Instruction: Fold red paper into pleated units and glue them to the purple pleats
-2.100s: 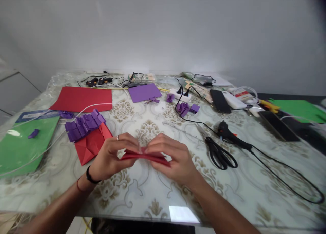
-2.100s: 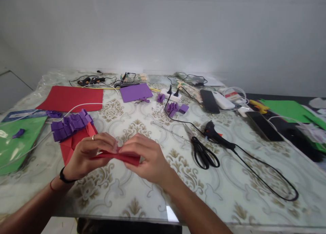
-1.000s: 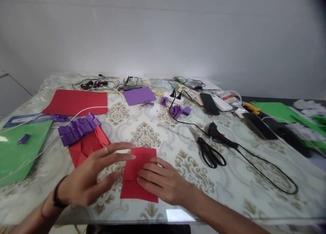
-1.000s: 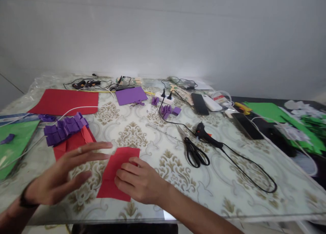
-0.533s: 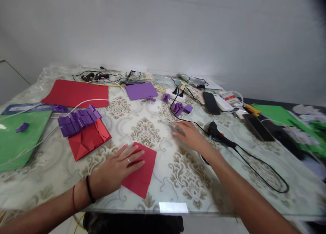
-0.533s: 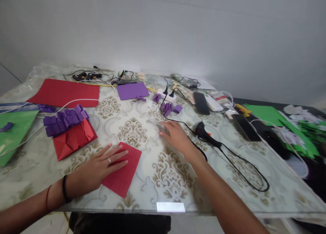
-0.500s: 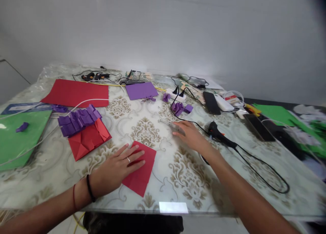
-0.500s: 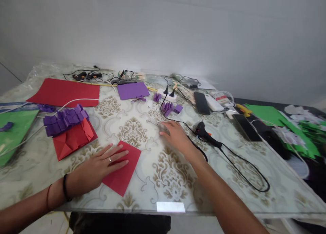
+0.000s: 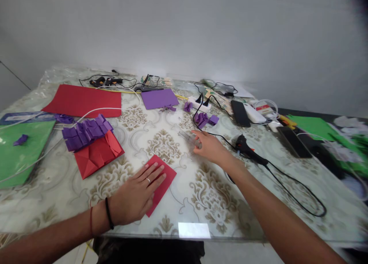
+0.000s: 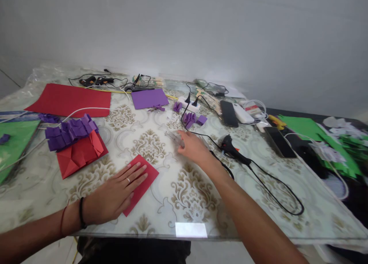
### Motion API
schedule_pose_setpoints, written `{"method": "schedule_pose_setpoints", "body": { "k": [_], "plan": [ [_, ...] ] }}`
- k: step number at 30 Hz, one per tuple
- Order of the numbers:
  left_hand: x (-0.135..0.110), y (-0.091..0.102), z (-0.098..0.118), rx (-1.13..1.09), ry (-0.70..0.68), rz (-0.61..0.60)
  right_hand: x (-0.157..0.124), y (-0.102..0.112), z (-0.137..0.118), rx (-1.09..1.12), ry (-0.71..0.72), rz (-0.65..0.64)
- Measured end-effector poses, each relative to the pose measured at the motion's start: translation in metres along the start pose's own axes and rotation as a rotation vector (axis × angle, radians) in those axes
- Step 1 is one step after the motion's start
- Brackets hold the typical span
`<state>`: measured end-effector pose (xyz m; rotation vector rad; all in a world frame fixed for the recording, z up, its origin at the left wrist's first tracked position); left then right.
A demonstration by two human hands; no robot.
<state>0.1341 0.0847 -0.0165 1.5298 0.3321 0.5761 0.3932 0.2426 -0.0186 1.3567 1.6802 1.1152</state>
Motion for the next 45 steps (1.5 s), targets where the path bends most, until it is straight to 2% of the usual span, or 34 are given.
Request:
{"method": "schedule_pose_setpoints", "body": {
  "k": [4,7,9,12,15,17,23,29,35,45],
  "plan": [
    [0.006,0.0,-0.009,-0.046,-0.025,-0.014,0.003,0.004,-0.011,-0.043,0.012,-0.002],
    [0.008,0.001,-0.012,-0.062,-0.015,0.016,-0.011,0.008,-0.027,-0.04,0.055,-0.016],
    [0.008,-0.001,-0.012,-0.06,0.002,0.023,-0.033,0.01,-0.043,-0.025,0.1,-0.045],
    [0.007,-0.004,-0.011,-0.044,0.028,0.018,-0.079,0.005,-0.076,-0.013,0.211,-0.154],
    [0.007,-0.005,-0.01,-0.04,0.033,0.02,-0.116,-0.005,-0.101,-0.029,0.202,-0.295],
    [0.007,-0.003,-0.01,-0.049,0.024,0.025,-0.127,-0.012,-0.11,-0.068,0.156,-0.387],
    [0.008,0.004,-0.01,-0.116,-0.016,0.05,-0.114,-0.017,-0.133,-0.179,0.108,-0.508],
    [0.008,0.002,-0.01,-0.132,-0.005,0.05,-0.106,-0.023,-0.155,-0.23,0.171,-0.532],
    [0.008,0.001,-0.009,-0.14,-0.012,0.036,-0.101,-0.027,-0.16,-0.233,0.134,-0.601],
    [0.006,0.0,-0.011,-0.114,0.026,0.077,-0.1,-0.023,-0.161,-0.208,0.168,-0.577]
  ]
}}
Point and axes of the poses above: each hand's wrist, its own x-axis towards the middle knuckle, its own y-axis out of the back of the hand, z = x × y, the point moved 8 cm from there along x, towards the middle knuckle, and after that the axes turned 8 degrees about x, right-handed, at the moved point
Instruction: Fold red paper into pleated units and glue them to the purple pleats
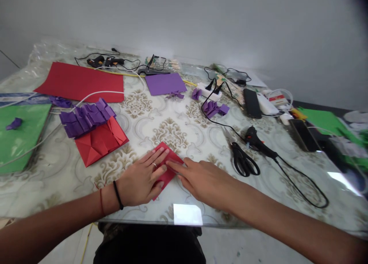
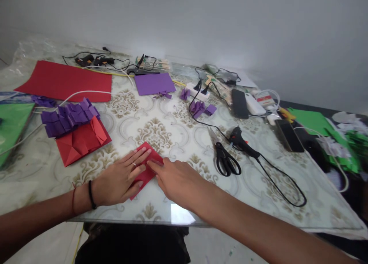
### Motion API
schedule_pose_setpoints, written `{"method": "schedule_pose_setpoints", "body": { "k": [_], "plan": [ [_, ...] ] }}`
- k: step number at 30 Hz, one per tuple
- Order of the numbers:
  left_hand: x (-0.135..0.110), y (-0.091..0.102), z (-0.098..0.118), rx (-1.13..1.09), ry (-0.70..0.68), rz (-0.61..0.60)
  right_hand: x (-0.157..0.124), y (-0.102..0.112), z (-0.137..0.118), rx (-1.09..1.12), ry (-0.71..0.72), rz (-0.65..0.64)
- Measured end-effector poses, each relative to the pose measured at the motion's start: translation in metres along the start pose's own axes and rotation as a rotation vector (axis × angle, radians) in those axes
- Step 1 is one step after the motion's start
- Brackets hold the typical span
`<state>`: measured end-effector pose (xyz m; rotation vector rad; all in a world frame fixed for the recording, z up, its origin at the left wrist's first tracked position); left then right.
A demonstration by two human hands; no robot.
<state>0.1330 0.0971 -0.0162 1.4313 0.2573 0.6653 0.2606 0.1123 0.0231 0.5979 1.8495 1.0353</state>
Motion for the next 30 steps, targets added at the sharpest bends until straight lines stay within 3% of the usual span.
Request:
{"method": "schedule_pose_setpoints", "body": {
  "k": [15,18,23,30],
  "plan": [
    [0.003,-0.001,-0.001,0.029,0.0,-0.045,-0.047,-0.03,0.032,0.084,0.011,0.025],
    [0.004,0.003,0.001,0.042,-0.011,-0.042,-0.052,-0.027,0.037,0.112,-0.003,0.041],
    [0.0,0.007,0.011,0.143,0.047,-0.04,-0.038,-0.01,0.035,0.126,-0.066,0.072],
    [-0.008,0.004,0.027,0.269,0.118,-0.004,-0.009,0.001,0.007,0.07,-0.01,0.108]
  ]
}}
Point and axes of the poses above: each hand's wrist, its own x-axis towards the middle knuckle, its own y-axis out of the back of the hand, z = x × y, the point moved 8 cm from there along x, towards the middle knuckle, and after that the axes turned 8 degrees about x, right-handed, at the moved point
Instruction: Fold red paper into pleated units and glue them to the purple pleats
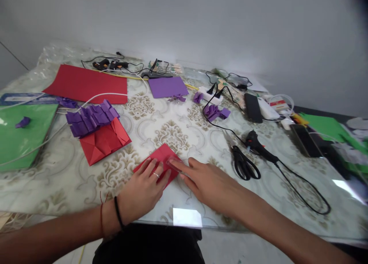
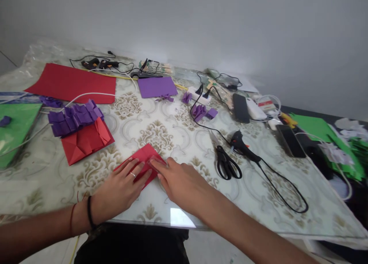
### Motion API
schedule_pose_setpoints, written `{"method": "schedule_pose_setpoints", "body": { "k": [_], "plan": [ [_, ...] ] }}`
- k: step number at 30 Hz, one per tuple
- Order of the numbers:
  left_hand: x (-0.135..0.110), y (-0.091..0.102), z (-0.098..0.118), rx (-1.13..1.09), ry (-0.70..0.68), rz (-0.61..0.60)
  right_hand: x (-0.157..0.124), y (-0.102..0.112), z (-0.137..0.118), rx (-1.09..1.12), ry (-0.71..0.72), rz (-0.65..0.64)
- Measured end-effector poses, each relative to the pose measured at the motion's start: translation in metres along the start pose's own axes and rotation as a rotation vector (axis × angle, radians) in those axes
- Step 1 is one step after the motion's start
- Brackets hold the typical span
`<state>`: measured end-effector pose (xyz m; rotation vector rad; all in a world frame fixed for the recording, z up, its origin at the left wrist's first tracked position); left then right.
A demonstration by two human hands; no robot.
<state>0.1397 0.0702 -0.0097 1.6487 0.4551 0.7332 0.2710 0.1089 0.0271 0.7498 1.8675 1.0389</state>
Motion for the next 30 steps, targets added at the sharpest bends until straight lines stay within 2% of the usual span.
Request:
{"method": "schedule_pose_setpoints", "body": {
  "k": [3,7,14,22,26,30],
  "plan": [
    [0.0,-0.001,-0.001,0.009,0.008,-0.004,0.007,-0.007,-0.004,0.033,-0.005,-0.031],
    [0.001,-0.003,0.0,-0.003,0.0,-0.025,0.015,-0.01,-0.005,0.053,-0.016,-0.011],
    [0.002,-0.005,-0.001,-0.041,-0.006,-0.073,0.032,-0.001,-0.017,0.026,-0.02,-0.031],
    [0.005,0.004,-0.004,-0.035,0.004,-0.053,0.053,0.004,-0.025,0.067,-0.014,-0.027],
    [0.005,0.005,-0.005,-0.064,0.004,-0.075,0.056,0.014,-0.019,0.08,0.013,-0.028],
    [0.002,0.002,-0.016,-0.223,-0.117,-0.086,0.043,0.036,0.004,0.106,0.015,-0.034]
  ]
}}
Point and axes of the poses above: each hand's wrist, its own x-axis towards the middle knuckle, its own y-axis out of the back of the hand, z = x × y, the point moved 8 cm from there along x, towards the middle knuckle, and after that the axes turned 8 degrees about x, right-handed, at the moved point
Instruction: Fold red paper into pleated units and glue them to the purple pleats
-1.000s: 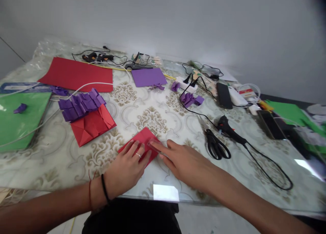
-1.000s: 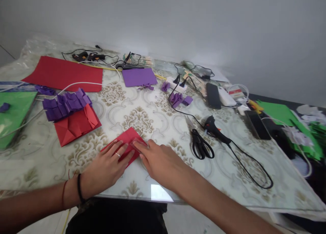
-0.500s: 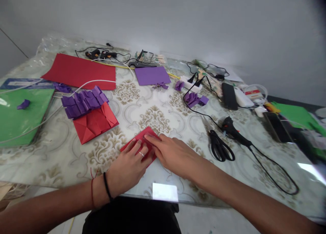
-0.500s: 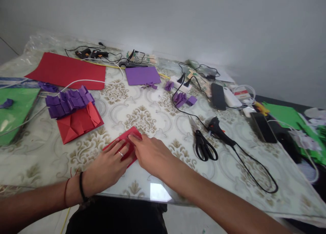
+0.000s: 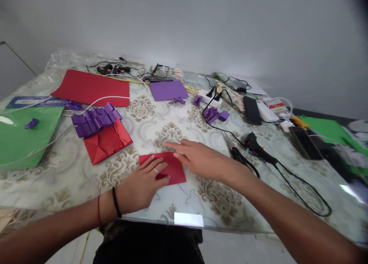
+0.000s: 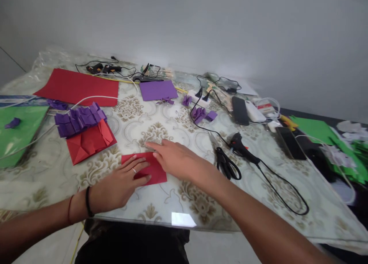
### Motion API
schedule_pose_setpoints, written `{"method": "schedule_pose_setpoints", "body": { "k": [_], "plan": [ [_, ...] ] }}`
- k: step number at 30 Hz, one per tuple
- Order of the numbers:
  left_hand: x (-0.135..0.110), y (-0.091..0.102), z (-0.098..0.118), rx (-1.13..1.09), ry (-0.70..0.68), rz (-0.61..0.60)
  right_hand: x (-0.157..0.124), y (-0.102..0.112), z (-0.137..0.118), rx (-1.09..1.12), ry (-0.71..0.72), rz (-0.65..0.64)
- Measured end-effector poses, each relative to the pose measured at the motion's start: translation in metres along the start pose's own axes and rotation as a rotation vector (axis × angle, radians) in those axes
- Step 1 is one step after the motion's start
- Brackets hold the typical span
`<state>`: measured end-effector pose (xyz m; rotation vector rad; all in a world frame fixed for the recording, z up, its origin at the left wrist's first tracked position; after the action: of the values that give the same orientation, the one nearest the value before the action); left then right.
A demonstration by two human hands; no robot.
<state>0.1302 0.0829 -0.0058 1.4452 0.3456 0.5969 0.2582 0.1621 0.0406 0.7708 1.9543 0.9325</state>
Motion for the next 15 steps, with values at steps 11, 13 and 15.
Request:
{"method": "schedule_pose_setpoints", "body": {
  "k": [11,13,15],
  "plan": [
    [0.01,0.003,-0.038,-0.202,0.109,0.012,-0.015,-0.02,0.01,-0.152,0.02,-0.056],
    [0.009,-0.001,-0.033,-0.128,0.087,0.028,-0.01,-0.022,0.005,-0.181,0.007,-0.064],
    [0.008,-0.005,-0.026,-0.048,0.032,0.049,-0.009,-0.022,0.002,-0.199,-0.006,-0.071]
  ]
}}
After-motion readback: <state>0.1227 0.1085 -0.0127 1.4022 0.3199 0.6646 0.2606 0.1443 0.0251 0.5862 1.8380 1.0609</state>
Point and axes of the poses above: each hand's wrist, its own x-axis towards the middle knuckle, its own y-axis out of the back of the hand, z = x × y, the point moved 8 cm from there along x, towards the middle knuckle, and after that the axes turned 8 degrees about x, right-handed, at the moved point
